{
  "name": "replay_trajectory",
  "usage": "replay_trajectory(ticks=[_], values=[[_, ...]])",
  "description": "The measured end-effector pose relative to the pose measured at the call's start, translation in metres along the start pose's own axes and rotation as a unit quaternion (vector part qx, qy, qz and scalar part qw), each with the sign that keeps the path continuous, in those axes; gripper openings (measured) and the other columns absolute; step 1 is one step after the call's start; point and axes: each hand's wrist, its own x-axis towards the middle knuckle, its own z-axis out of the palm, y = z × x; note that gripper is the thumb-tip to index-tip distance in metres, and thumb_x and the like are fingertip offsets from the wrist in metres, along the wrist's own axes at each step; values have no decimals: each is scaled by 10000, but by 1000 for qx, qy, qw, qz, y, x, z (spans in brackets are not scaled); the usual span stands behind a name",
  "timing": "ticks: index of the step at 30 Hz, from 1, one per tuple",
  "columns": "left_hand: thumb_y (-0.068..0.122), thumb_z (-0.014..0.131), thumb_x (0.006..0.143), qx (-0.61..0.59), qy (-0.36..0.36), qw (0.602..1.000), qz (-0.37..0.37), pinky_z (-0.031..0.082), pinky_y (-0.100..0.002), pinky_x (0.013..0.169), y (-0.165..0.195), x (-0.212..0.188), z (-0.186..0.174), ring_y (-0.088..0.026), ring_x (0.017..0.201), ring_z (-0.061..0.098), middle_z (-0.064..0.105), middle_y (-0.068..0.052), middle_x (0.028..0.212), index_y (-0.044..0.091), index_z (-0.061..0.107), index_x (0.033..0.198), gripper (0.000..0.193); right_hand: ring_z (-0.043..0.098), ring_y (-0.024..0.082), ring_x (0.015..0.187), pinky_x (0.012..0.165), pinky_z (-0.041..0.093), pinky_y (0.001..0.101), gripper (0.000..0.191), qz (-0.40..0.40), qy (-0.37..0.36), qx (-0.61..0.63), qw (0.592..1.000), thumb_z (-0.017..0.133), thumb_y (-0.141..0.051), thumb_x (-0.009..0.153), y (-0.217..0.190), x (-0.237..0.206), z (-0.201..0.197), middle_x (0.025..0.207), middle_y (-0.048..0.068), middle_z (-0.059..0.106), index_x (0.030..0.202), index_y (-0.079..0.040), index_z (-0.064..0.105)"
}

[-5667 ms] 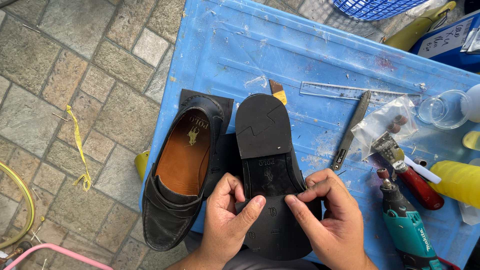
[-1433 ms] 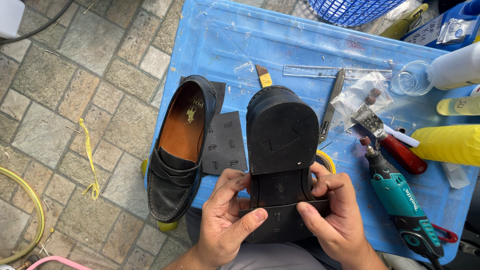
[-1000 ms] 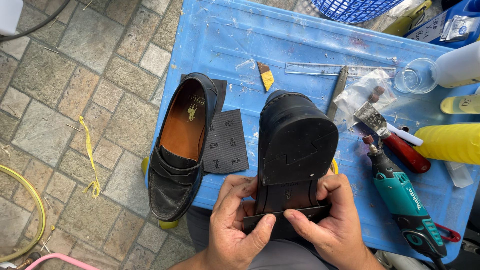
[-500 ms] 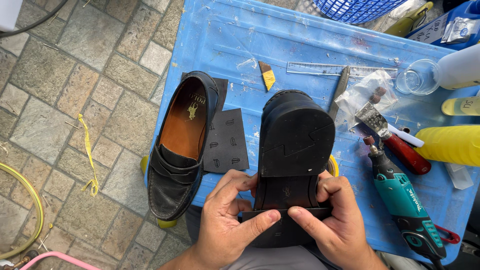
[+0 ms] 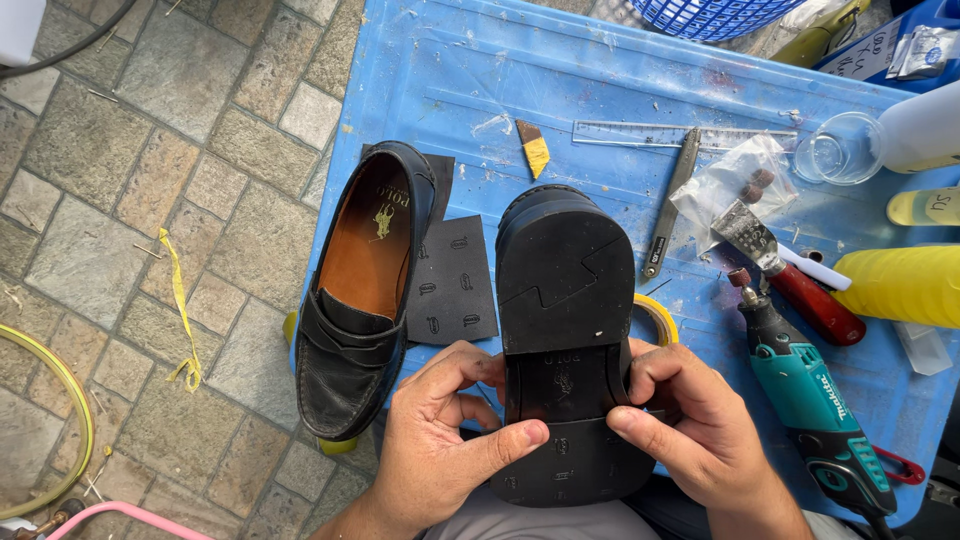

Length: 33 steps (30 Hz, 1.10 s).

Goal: The person uses a rotary tool to grind and shape the edges of a black shoe insole. They then place the modified insole into a black loafer to check the fit.

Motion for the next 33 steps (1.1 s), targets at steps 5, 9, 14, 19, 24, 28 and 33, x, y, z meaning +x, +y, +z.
replay_trajectory(ticks=[5,9,14,19,24,28,33], values=[[56,860,812,-5,-2,1000,-7,623,-232,645,-5,-1,-1,-130,896,738,675,-128,1024,-66,645,1069,357,508,63,814,696,432,215,205,-15,2,-6,1000,722,46,917,5,-2,-2,986,69,603,981,-38,545],[54,857,824,-9,9,1000,4,608,-226,647,-9,-2,1,-119,906,721,671,-124,1033,-57,622,1066,354,526,62,814,686,444,219,213,-44,21,-44,998,725,21,888,8,-3,2,1013,76,630,971,-39,538],[39,849,821,-43,-5,999,-15,590,-228,662,-9,-2,-2,-122,921,700,659,-127,1026,-60,641,1094,357,526,65,764,642,423,215,201,-6,-6,-20,1000,760,23,899,11,-5,-10,894,43,604,976,-31,582],[47,853,811,-43,-12,999,-26,610,-235,642,-9,-2,-1,-130,896,713,661,-126,1010,-59,638,1086,365,556,71,740,623,443,225,167,26,-24,8,999,754,28,879,13,-9,-23,919,52,612,1000,11,640],[42,856,812,-28,-15,999,-15,612,-230,635,-10,-5,-1,-129,883,711,652,-122,1003,-62,635,1078,361,570,70,749,634,453,231,121,27,-43,19,999,722,28,915,15,-12,-29,920,51,625,1011,32,648],[30,841,826,-49,-7,999,-12,609,-230,648,-14,-5,1,-126,909,705,642,-128,1033,-63,605,1095,370,528,53,695,587,413,210,112,30,-31,5,999,693,18,922,16,-12,-29,896,45,625,1024,41,654],[2,823,837,-48,5,999,-8,570,-211,625,-16,-9,2,-117,888,682,632,-140,1036,-69,587,1144,394,550,72,750,647,442,232,137,26,-32,0,999,645,-19,935,11,-11,-23,936,60,638,1058,41,655]])
